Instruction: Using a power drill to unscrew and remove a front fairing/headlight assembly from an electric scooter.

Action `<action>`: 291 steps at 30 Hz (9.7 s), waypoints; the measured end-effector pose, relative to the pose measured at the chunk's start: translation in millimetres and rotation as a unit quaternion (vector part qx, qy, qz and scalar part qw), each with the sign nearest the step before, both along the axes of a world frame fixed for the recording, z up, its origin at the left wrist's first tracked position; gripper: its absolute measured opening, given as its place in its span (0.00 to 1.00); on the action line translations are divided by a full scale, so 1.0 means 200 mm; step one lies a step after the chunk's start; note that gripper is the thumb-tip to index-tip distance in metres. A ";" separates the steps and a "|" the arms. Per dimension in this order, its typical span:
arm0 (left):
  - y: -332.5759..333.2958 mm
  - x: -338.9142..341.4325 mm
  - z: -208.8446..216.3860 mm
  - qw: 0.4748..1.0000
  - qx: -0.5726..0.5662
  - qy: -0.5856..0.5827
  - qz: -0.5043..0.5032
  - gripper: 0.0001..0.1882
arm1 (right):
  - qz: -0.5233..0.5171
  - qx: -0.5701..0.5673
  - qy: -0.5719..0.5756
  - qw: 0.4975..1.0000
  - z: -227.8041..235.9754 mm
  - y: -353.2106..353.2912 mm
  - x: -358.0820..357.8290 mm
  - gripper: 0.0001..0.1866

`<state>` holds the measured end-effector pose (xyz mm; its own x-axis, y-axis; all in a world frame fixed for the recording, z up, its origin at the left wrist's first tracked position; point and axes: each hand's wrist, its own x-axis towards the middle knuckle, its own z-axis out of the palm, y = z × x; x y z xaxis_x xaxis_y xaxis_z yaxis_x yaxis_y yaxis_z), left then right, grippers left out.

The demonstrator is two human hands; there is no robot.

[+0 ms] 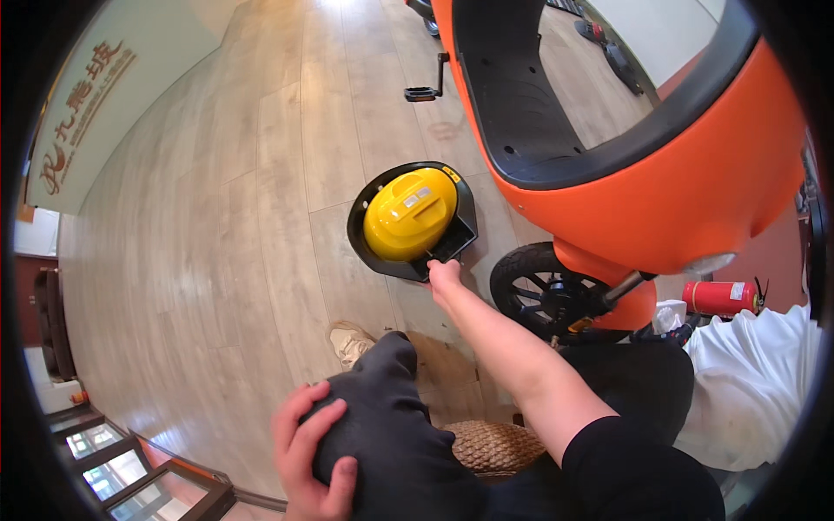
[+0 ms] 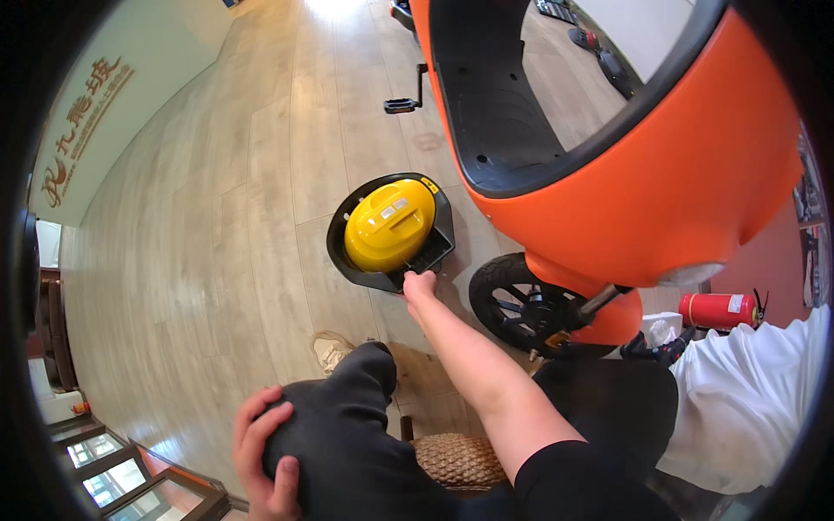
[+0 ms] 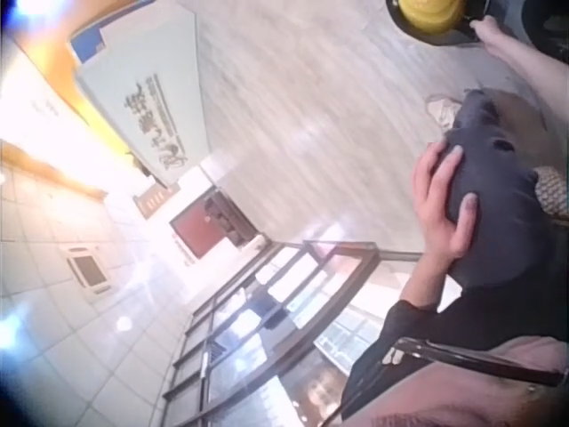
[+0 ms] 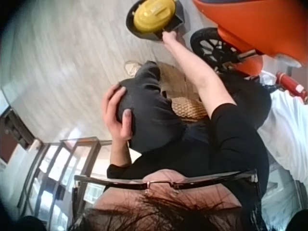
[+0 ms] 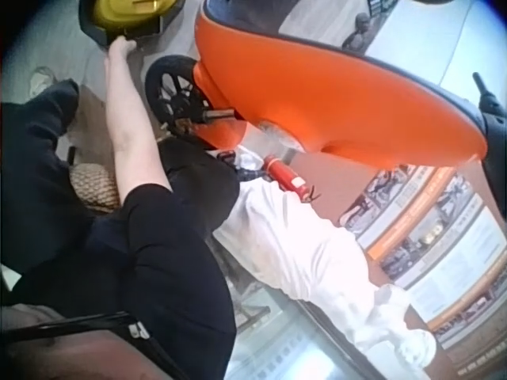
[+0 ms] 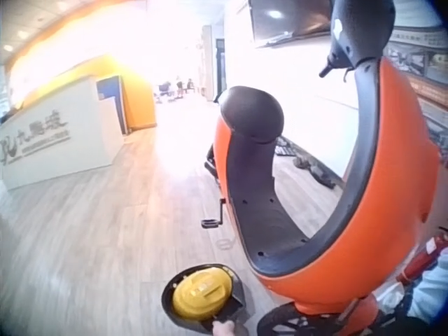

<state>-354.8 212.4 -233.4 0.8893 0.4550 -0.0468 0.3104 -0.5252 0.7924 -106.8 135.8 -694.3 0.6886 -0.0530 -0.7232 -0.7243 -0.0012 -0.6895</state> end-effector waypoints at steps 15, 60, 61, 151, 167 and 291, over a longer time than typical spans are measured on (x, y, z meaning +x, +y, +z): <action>0.07 -0.38 0.01 0.990 0.091 -0.077 0.070 0.23 | 0.296 0.039 0.014 0.954 1.81 -0.64 -0.24 0.06; -0.58 0.12 0.00 0.769 -0.231 -0.553 0.225 0.15 | -0.055 0.630 -0.128 0.764 2.42 -0.37 -0.72 0.36; -0.57 0.10 -0.01 0.780 -0.211 -0.555 0.197 0.18 | -0.051 0.639 -0.074 0.764 2.39 -0.35 -0.72 0.34; -0.52 -0.16 0.15 0.786 -0.602 0.032 -0.133 0.46 | 0.123 0.001 -0.095 0.988 2.83 -2.14 -0.87 0.16; -0.38 0.01 0.41 0.860 -0.478 0.078 -0.161 0.37 | -0.159 -0.065 -0.148 0.974 2.99 -2.39 -1.07 0.07; -1.36 0.40 0.31 0.395 0.125 -0.687 -0.597 0.15 | -0.237 0.147 -0.312 0.908 2.19 -2.74 -0.90 0.20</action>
<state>-274.9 -59.9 -171.2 -0.4158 -0.4900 0.7662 -0.9094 0.2378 -0.3414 -286.5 -411.2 -256.9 0.9197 -0.3175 -0.2308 -0.0640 0.4587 -0.8863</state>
